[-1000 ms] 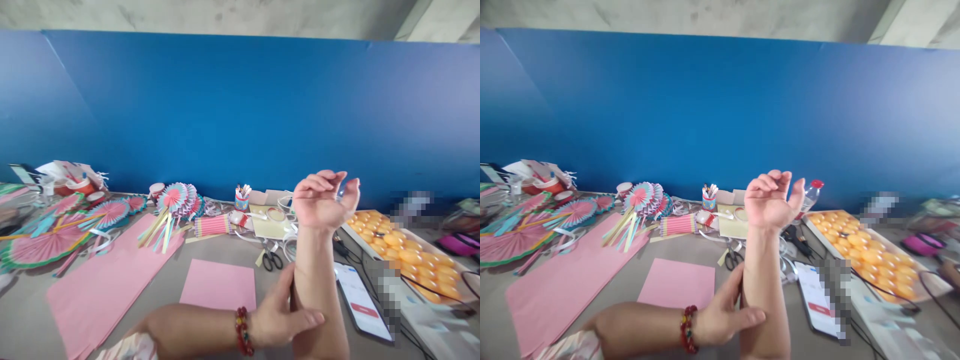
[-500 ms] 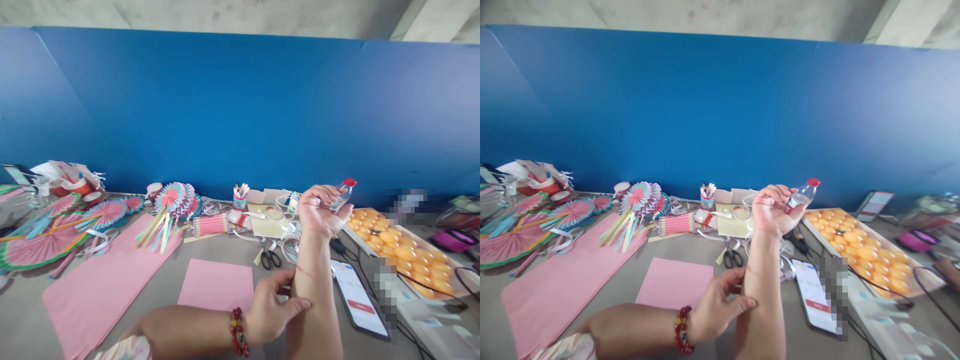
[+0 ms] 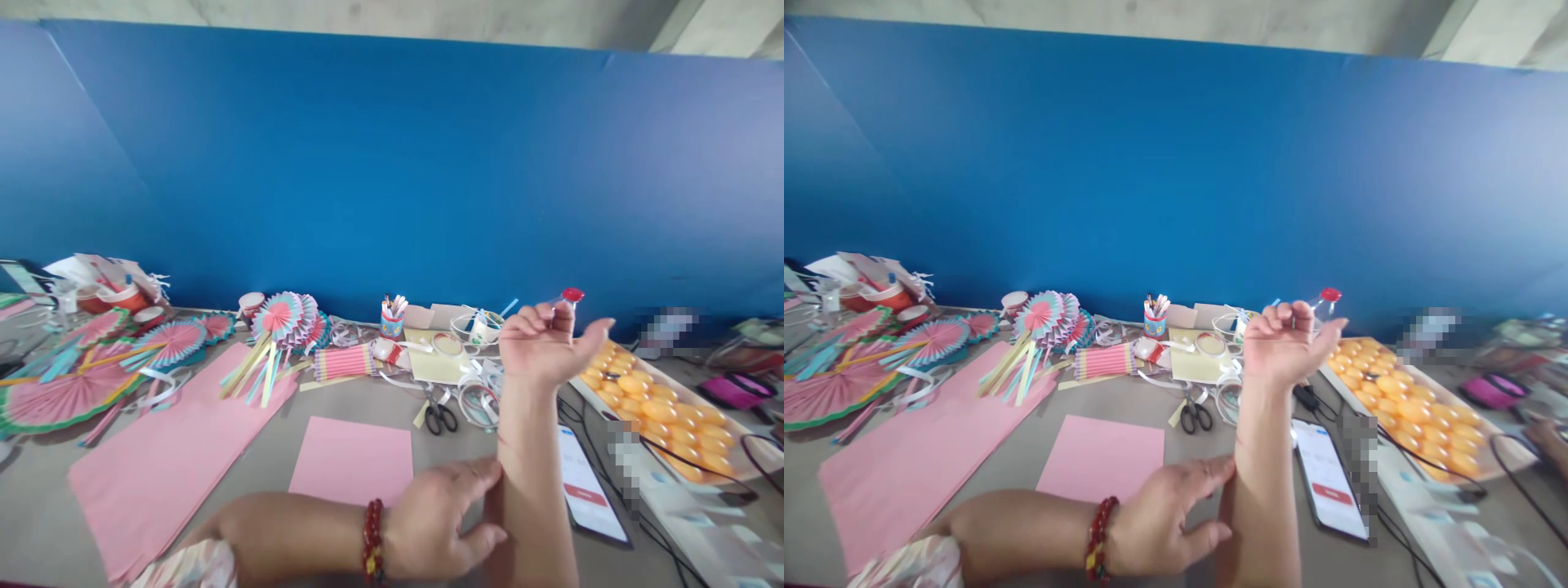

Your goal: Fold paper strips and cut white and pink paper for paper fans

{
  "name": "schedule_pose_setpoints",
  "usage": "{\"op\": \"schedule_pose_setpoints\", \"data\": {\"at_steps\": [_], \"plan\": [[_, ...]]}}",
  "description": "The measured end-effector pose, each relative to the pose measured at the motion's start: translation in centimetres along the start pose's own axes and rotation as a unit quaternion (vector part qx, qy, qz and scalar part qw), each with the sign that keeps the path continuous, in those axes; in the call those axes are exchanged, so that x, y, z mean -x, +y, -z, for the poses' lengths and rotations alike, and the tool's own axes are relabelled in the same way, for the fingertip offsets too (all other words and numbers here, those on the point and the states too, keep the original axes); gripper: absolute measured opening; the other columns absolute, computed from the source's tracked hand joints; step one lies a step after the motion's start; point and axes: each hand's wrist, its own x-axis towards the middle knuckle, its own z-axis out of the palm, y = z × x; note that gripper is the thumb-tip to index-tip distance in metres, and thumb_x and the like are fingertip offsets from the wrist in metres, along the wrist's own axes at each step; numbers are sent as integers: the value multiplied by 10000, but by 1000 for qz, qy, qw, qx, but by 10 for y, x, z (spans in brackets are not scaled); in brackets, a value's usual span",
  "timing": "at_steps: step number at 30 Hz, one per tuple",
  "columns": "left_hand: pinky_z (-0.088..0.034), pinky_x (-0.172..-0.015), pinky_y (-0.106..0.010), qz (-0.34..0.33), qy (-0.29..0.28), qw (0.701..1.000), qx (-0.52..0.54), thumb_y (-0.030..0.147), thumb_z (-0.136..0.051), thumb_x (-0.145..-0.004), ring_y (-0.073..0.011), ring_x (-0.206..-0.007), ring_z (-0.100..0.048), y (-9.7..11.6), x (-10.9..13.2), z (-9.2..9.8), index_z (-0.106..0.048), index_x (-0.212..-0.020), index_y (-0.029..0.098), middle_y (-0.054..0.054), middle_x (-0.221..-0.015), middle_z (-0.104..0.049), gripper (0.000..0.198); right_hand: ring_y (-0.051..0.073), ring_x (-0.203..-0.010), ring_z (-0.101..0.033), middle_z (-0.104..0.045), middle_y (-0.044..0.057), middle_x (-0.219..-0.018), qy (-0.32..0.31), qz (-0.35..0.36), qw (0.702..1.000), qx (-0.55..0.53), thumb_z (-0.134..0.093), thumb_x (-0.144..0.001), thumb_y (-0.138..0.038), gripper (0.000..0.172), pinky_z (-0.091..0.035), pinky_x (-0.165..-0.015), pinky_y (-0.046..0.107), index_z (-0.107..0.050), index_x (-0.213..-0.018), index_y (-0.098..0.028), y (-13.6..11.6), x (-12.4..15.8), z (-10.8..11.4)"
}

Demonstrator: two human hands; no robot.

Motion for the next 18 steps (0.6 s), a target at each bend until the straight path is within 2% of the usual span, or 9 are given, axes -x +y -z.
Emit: {"op": "schedule_pose_setpoints", "data": {"at_steps": [1,2,3,6,7,10,12,15,18], "plan": [[-462,-1040,-293,-36,-39,997,-52,257,-588,-894,-210,-1227,-578,-5,3,6,-487,-1386,187,-74,-1401,-561,507,95,-519,-428,-475,-34,-651,-33,45,959,278,-454,-926,-486,334,-368,-452,203,-586,-788,-213,0,-2,12],[-473,-1018,-295,-66,-69,990,-108,261,-543,-924,-193,-1174,-610,-12,5,13,-542,-1309,198,-62,-1350,-603,390,104,-542,-462,-500,-31,-673,-75,83,835,539,-341,-945,-569,440,-399,-493,213,-583,-839,-217,-1,-2,25],[-481,-997,-319,-85,-86,978,-170,273,-519,-939,-193,-1123,-631,-20,5,21,-583,-1224,201,-58,-1291,-639,301,123,-587,-503,-550,-12,-710,-99,79,776,618,-403,-915,-599,445,-418,-536,235,-605,-870,-206,-2,1,38],[-461,-984,-388,-68,-86,937,-332,293,-511,-950,-222,-1117,-611,-54,-10,49,-639,-1040,200,-77,-1210,-662,181,182,-722,-583,-657,28,-791,-209,23,643,736,-640,-794,-502,289,-457,-678,290,-663,-796,-214,-5,17,73],[-457,-981,-367,-19,-68,926,-370,276,-506,-957,-209,-1113,-607,-67,-19,59,-648,-1010,201,-74,-1202,-658,170,197,-773,-599,-681,38,-841,-251,2,597,762,-657,-781,-452,229,-458,-729,305,-677,-779,-224,-5,24,82],[-400,-1031,-450,31,-37,915,-401,234,-537,-945,-283,-1223,-524,-107,-53,80,-639,-1097,156,-135,-1287,-590,199,237,-926,-599,-696,74,-1007,-338,-28,466,817,-623,-798,-291,124,-432,-855,349,-704,-864,-225,0,39,102],[-379,-1048,-468,43,-35,910,-410,296,-627,-904,-321,-1273,-474,-126,-74,85,-610,-1180,124,-172,-1339,-541,325,261,-1035,-570,-665,102,-1133,-373,-32,389,842,-611,-801,-214,198,-399,-920,375,-694,-981,-210,6,41,111],[-408,-1031,-426,43,-65,909,-410,359,-717,-840,-307,-1216,-527,-144,-95,84,-623,-1176,129,-145,-1237,-616,418,259,-1083,-554,-652,101,-1160,-408,-34,294,864,-589,-826,-163,240,-370,-954,370,-673,-1047,-208,13,35,119],[-462,-977,-377,51,-82,910,-404,422,-686,-865,-282,-1119,-592,-153,-105,81,-640,-1155,121,-116,-1140,-665,421,254,-1045,-575,-682,90,-1067,-423,-32,237,874,-565,-862,-171,196,-361,-947,361,-680,-1017,-205,15,25,122]]}}
